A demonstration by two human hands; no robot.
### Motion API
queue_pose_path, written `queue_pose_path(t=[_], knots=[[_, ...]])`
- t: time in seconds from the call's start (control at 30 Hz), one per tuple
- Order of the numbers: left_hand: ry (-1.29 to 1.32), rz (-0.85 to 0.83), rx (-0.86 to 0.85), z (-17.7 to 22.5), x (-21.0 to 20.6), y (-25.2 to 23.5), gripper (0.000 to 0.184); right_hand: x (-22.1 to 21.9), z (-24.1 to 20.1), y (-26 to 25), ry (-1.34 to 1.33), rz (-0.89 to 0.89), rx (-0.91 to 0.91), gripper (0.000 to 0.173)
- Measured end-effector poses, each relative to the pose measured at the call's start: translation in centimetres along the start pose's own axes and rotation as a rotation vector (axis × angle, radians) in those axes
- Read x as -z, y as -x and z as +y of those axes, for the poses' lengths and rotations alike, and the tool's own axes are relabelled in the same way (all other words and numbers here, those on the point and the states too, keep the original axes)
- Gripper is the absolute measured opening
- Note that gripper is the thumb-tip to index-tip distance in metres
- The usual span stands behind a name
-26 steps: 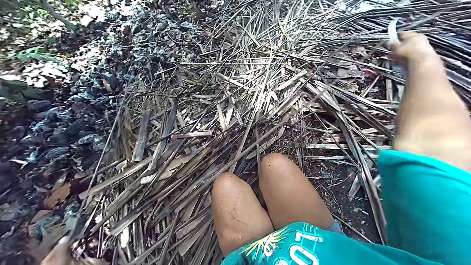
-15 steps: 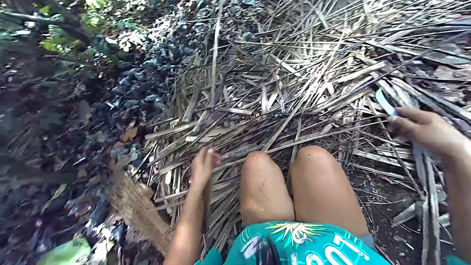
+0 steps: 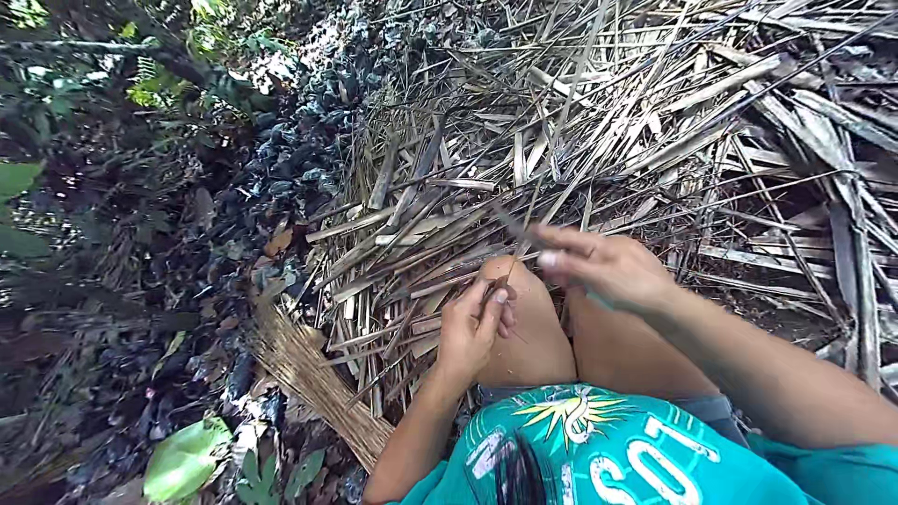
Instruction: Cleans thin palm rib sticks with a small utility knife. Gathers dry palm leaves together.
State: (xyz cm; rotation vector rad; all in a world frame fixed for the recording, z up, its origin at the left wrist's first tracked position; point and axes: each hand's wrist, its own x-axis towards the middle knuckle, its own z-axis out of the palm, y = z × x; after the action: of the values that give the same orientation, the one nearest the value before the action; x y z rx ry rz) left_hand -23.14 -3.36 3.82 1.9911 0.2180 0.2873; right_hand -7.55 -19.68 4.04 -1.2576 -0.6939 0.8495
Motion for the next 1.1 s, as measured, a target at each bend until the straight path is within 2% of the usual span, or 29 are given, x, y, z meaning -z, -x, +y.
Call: queue_pose_path(t=[0.07,0.13,0.17,0.23,0.3,0.33,0.4,0.5,0.57,0.67,0.73,0.8,0.87,0.97,1.03,1.1], knots=[[0.068,-0.061,0.027,-0.2,0.4,1.2,0.025,2.4,-1.0,-1.1,-0.018,0.125,0.133,0.045],[0.108,-0.087,0.045,-0.3,0.7,1.7,0.025,2.6,-1.5,-1.1,-0.052,0.12,0.166,0.049],[0.116,-0.087,0.05,-0.3,0.9,1.8,0.025,1.8,-1.4,-0.6,-0.055,0.056,0.128,0.052],[0.115,-0.072,0.034,-0.2,1.3,1.6,0.025,-1.1,-0.3,0.8,-0.074,-0.135,-0.057,0.051],[0.102,-0.061,0.01,-0.3,1.6,1.6,0.025,-3.2,1.2,1.2,-0.131,-0.309,-0.19,0.04],[0.096,-0.064,0.004,-0.4,1.9,1.8,0.025,-3.5,1.3,1.1,-0.124,-0.311,-0.189,0.035],[0.081,-0.08,0.019,-0.8,2.5,2.6,0.025,-2.3,-0.1,0.7,-0.054,-0.191,-0.11,0.033],[0.058,-0.105,0.038,-1.9,3.4,4.6,0.029,2.5,-2.6,-1.3,-0.012,0.019,0.12,0.035],[0.043,-0.12,0.04,-2.3,3.8,5.4,0.031,4.0,-3.6,-1.9,-0.031,0.074,0.209,0.036],[0.061,-0.114,0.077,-2.2,3.5,5.4,0.03,1.1,-1.9,-1.0,-0.061,-0.022,0.08,0.04],[0.085,-0.098,0.076,-1.7,3.2,4.8,0.029,-2.7,0.4,0.5,-0.03,-0.243,-0.133,0.042],[0.095,-0.098,0.07,-1.6,3.2,4.6,0.028,-4.9,1.7,1.1,-0.033,-0.372,-0.211,0.041],[0.072,-0.117,0.084,-2.1,3.8,5.2,0.028,-3.1,0.5,0.6,-0.006,-0.225,-0.163,0.039],[0.047,-0.155,0.132,-3.5,5.1,7.3,0.029,4.3,-2.0,-1.5,0.006,0.111,0.112,0.034],[0.069,-0.188,0.165,-4.2,6.0,8.6,0.03,8.8,-4.1,-2.1,0.024,0.274,0.255,0.035],[0.115,-0.216,0.193,-4.8,6.4,9.0,0.03,10.5,-5.3,-2.2,0.005,0.401,0.32,0.035]])
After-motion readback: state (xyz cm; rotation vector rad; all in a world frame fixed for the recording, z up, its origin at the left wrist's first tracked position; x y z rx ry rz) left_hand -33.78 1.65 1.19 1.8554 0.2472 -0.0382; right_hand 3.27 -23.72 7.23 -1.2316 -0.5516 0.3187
